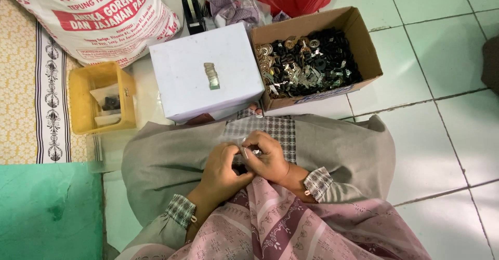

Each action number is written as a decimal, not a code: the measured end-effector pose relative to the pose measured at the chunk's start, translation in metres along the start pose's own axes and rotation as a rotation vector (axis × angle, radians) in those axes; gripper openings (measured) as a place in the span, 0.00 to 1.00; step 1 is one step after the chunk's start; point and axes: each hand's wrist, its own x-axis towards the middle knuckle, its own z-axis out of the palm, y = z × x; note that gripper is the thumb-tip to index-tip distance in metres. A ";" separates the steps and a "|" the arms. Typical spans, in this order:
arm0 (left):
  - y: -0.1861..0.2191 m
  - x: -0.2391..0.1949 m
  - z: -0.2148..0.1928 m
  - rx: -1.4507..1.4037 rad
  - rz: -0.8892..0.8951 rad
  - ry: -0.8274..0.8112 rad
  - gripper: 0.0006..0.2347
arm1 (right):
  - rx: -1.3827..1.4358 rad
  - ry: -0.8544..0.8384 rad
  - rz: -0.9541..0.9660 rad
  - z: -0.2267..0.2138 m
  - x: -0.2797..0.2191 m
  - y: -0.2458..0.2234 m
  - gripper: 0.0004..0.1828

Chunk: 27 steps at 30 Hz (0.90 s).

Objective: Picking small metal hardware components from a bulk box and placing them into small plastic bags for individual packaging.

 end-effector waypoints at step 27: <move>-0.030 -0.031 0.014 -0.310 -0.321 -0.117 0.08 | -0.150 -0.014 -0.073 0.005 -0.007 0.015 0.10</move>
